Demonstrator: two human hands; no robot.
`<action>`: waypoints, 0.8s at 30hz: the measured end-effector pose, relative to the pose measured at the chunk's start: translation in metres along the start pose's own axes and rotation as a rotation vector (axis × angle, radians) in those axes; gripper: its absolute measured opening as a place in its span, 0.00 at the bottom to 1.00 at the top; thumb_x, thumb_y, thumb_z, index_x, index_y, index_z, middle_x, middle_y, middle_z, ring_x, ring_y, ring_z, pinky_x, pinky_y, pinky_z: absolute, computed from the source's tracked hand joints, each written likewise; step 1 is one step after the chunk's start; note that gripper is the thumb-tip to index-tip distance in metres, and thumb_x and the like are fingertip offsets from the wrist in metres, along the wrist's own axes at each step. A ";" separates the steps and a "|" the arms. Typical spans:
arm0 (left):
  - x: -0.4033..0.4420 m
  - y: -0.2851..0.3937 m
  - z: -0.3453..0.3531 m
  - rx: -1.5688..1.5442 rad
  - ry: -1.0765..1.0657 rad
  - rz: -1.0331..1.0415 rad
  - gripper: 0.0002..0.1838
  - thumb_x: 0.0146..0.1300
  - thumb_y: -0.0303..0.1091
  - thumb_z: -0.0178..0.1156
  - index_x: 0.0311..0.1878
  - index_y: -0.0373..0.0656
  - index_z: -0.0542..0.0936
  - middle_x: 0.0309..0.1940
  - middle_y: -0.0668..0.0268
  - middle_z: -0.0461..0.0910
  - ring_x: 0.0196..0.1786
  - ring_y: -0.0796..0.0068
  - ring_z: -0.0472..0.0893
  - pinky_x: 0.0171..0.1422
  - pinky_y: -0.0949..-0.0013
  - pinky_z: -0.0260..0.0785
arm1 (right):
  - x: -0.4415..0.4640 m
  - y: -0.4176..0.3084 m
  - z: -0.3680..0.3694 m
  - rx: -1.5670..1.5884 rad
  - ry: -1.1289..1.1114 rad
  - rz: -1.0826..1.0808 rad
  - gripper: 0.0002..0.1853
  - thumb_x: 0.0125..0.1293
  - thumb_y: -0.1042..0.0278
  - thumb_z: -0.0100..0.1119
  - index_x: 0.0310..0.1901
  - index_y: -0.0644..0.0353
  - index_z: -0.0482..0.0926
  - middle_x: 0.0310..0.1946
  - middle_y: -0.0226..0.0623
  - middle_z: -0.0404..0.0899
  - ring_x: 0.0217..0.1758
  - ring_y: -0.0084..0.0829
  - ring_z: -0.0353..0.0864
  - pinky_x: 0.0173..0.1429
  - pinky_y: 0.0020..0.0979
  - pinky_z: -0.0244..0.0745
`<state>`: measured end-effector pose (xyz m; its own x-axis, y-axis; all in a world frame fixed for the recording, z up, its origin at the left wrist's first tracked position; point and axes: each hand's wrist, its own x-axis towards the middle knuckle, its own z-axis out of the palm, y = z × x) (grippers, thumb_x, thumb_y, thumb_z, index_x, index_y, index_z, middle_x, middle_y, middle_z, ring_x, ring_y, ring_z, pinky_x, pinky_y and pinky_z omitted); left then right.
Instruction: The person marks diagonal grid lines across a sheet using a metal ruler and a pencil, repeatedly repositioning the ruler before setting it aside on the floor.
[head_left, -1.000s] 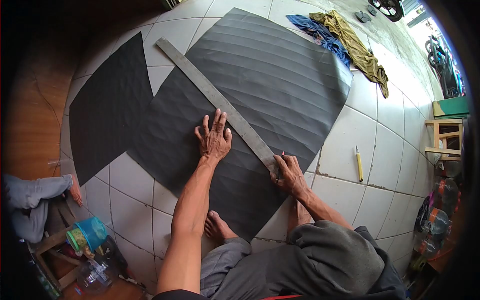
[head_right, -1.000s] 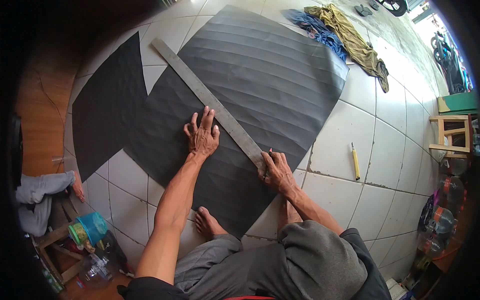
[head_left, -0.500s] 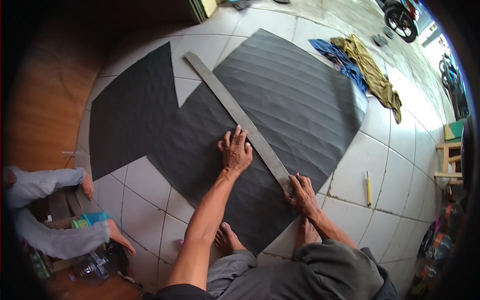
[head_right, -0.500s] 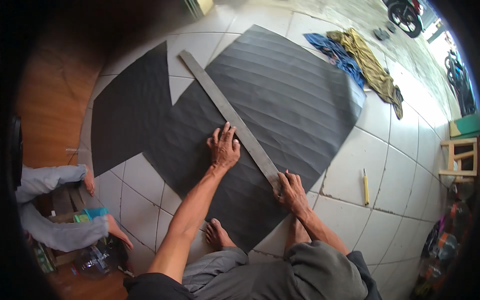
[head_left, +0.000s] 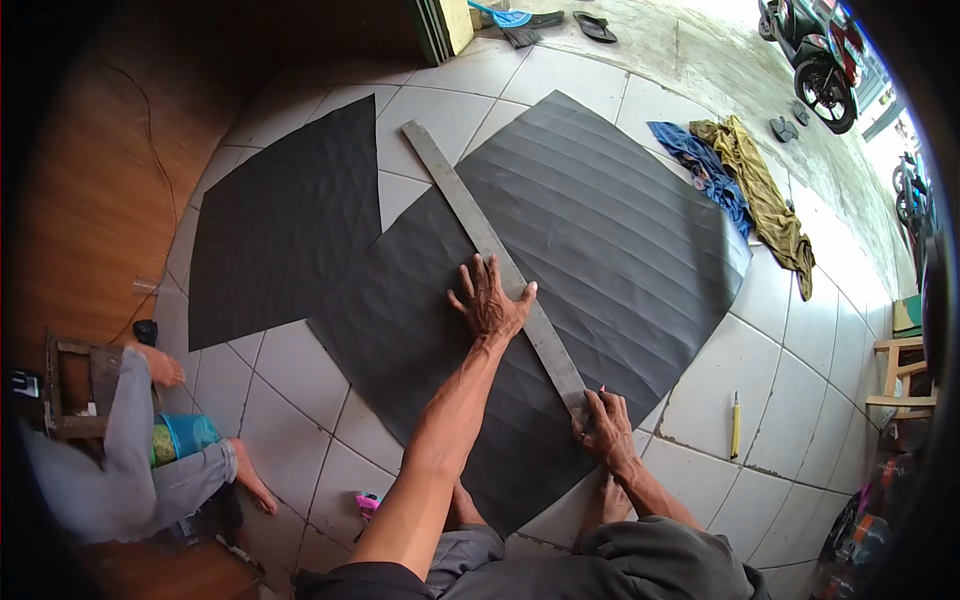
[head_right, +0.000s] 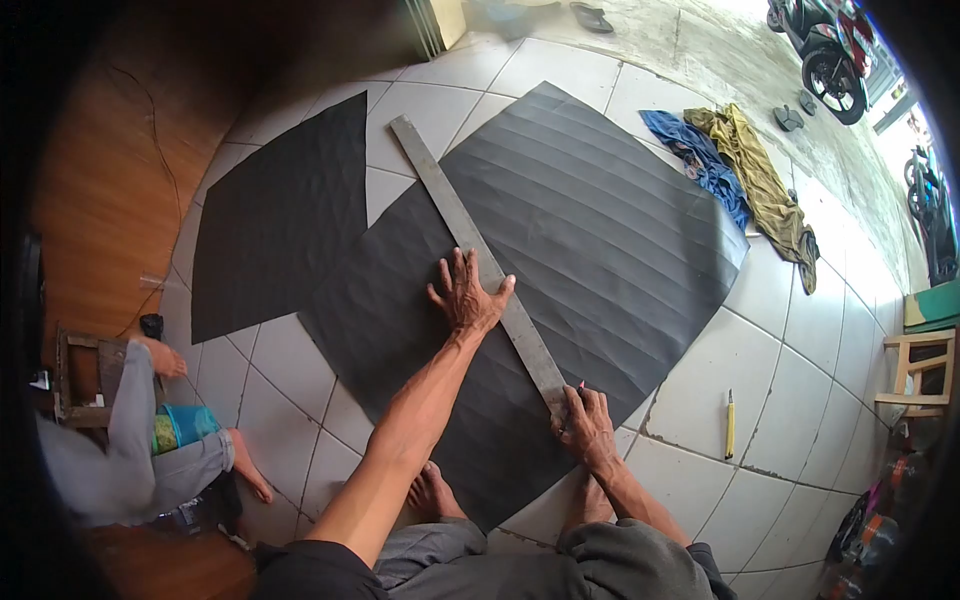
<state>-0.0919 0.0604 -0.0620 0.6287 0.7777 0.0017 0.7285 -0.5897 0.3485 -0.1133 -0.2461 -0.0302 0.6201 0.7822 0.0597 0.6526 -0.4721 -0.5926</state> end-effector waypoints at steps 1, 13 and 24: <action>0.000 0.001 -0.001 0.002 0.002 -0.003 0.51 0.62 0.70 0.60 0.81 0.51 0.59 0.83 0.58 0.54 0.85 0.49 0.48 0.80 0.26 0.34 | 0.001 0.000 0.000 0.000 -0.004 0.005 0.35 0.55 0.68 0.73 0.66 0.60 0.71 0.51 0.51 0.73 0.52 0.53 0.74 0.58 0.49 0.75; 0.000 -0.001 0.004 0.046 0.009 -0.001 0.51 0.62 0.69 0.59 0.82 0.50 0.58 0.83 0.58 0.55 0.85 0.49 0.48 0.80 0.27 0.34 | 0.002 0.003 0.000 0.025 -0.019 0.012 0.35 0.56 0.66 0.74 0.66 0.60 0.72 0.52 0.52 0.74 0.54 0.54 0.74 0.59 0.47 0.75; 0.026 -0.002 -0.061 0.106 -0.591 0.054 0.73 0.46 0.74 0.72 0.85 0.49 0.42 0.87 0.65 0.38 0.86 0.43 0.38 0.79 0.20 0.36 | 0.172 0.001 0.009 0.429 0.145 -0.142 0.17 0.69 0.66 0.64 0.56 0.63 0.81 0.39 0.53 0.84 0.40 0.53 0.86 0.45 0.43 0.80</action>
<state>-0.0933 0.0954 -0.0053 0.6884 0.5112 -0.5146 0.6952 -0.6675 0.2668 -0.0102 -0.1088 -0.0279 0.6117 0.7479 0.2578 0.5159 -0.1301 -0.8467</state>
